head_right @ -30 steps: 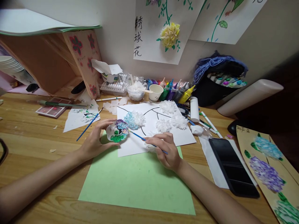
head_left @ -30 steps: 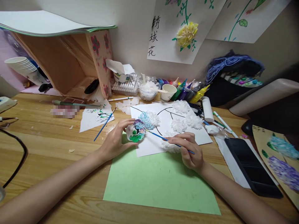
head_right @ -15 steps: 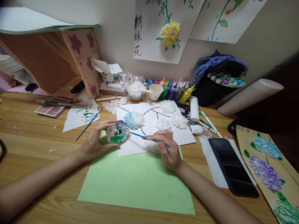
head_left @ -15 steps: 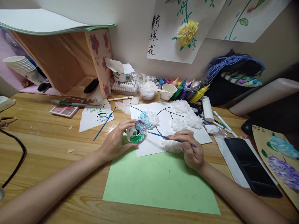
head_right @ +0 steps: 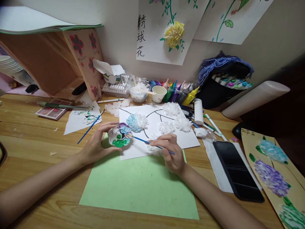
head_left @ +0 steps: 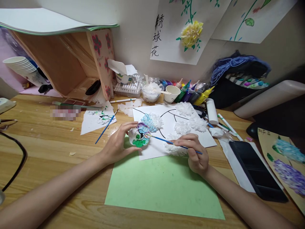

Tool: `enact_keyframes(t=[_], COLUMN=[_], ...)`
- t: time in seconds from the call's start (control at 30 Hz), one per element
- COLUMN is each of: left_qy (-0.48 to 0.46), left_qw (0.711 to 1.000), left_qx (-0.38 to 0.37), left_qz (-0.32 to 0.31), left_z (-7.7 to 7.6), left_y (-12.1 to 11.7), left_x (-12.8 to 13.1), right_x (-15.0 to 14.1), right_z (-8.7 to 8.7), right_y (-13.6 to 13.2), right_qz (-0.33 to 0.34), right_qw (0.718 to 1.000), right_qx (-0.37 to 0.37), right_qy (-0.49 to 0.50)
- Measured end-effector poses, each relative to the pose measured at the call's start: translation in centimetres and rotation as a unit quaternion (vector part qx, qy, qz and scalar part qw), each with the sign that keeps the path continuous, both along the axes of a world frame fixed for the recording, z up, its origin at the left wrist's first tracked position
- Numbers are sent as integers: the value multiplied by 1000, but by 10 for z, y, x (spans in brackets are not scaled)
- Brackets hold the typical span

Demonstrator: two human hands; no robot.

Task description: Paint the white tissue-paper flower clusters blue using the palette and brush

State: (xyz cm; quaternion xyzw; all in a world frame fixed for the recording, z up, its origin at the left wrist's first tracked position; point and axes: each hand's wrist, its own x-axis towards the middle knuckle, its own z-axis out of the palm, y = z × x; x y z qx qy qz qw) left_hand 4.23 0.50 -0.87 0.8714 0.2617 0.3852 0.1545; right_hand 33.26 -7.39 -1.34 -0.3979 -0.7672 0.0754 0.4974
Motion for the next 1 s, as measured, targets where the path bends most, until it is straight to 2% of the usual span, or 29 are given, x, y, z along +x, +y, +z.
enact_keyframes(t=[0.3,0.53,1.0], left_qy=[2,5,11], left_qw=[1000,1000,1000], left_qx=[2,-10,-11], left_qz=[3,3,0], left_z=[2,2,1], left_y=[-1,0,0], left_x=[0,0,0], right_x=[1,-2,1], right_z=[-3,2,-2], right_y=[1,2,2], right_qz=[-6,-4,-14], right_qw=[1000,999,999], right_qx=[-3,6,15], right_qy=[-30,-50,-41])
